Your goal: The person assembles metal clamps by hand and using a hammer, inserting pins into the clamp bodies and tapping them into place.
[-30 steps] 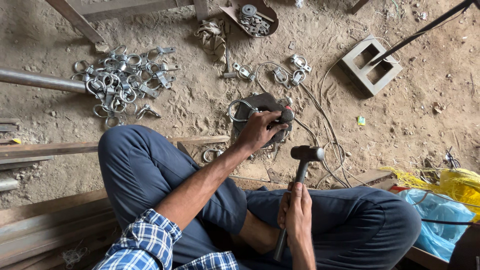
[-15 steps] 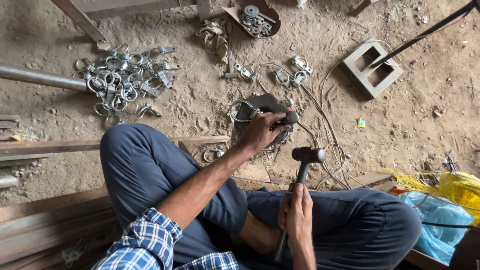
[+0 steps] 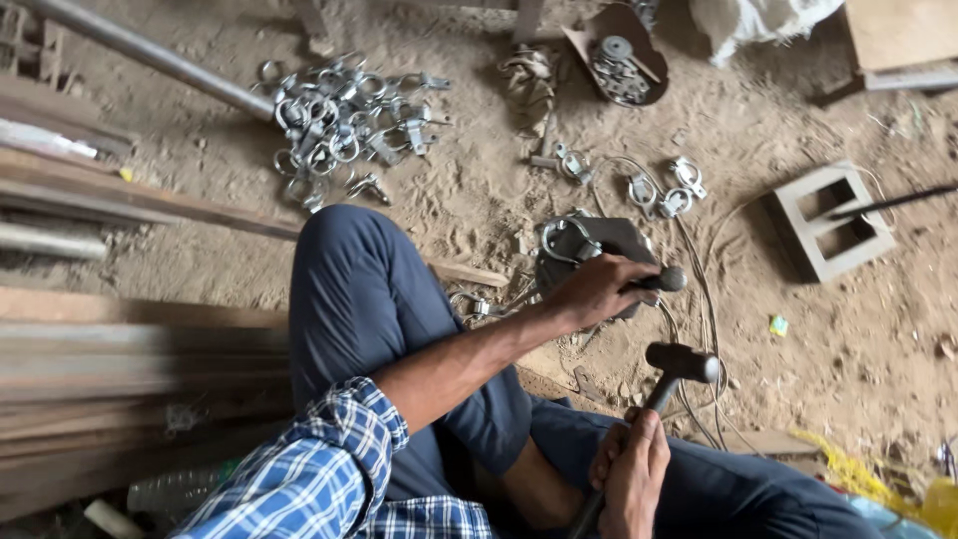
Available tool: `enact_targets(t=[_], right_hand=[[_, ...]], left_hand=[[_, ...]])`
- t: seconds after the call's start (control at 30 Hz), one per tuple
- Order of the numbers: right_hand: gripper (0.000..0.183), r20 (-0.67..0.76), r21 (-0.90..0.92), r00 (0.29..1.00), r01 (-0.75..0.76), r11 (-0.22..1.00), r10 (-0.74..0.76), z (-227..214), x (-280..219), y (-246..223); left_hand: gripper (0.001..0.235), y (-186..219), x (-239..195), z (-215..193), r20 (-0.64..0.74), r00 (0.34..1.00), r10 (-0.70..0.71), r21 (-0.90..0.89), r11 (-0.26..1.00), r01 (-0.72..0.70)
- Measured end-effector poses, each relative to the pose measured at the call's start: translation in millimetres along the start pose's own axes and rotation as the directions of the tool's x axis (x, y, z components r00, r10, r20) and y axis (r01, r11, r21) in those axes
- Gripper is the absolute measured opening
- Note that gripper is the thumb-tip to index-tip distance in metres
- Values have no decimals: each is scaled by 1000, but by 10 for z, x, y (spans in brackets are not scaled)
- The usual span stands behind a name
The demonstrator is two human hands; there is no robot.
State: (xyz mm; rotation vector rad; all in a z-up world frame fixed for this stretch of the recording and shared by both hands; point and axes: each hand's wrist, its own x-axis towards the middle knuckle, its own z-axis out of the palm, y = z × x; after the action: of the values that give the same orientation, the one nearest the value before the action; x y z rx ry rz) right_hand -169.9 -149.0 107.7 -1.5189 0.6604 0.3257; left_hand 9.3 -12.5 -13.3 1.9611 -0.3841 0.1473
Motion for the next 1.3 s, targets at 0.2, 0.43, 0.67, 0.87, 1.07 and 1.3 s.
enact_targets(t=[0.2,0.43,0.67,0.87,1.07,1.3], right_hand=[[36,9,47,1000,20,999,-21,-2,19,25],[37,-12,33,1000,13,999,-13,1,36,19],[38,-13,50,1000,-6,999,7,3,16,8],[38,-18,39,1000,-17,999,18,17,1,-16],[38,-12,55,1000,-11,998,12,25,-17,-14],[38,-20,49,1000,-7,999,8,23,-2,-11]], left_hand=[[41,-2,32,21,40,998,-47,-38,998,48],[43,9,-8,6,-9,999,41,-8,999,-41],[41,-68,11,39,1,999,41,15,999,-41],[41,-123,-6,75,-13,998,58,20,998,-58],[42,-89,-12,43,-5,999,54,18,998,-54],[44,-8,7,-14,19,1000,13,-5,1000,-13]])
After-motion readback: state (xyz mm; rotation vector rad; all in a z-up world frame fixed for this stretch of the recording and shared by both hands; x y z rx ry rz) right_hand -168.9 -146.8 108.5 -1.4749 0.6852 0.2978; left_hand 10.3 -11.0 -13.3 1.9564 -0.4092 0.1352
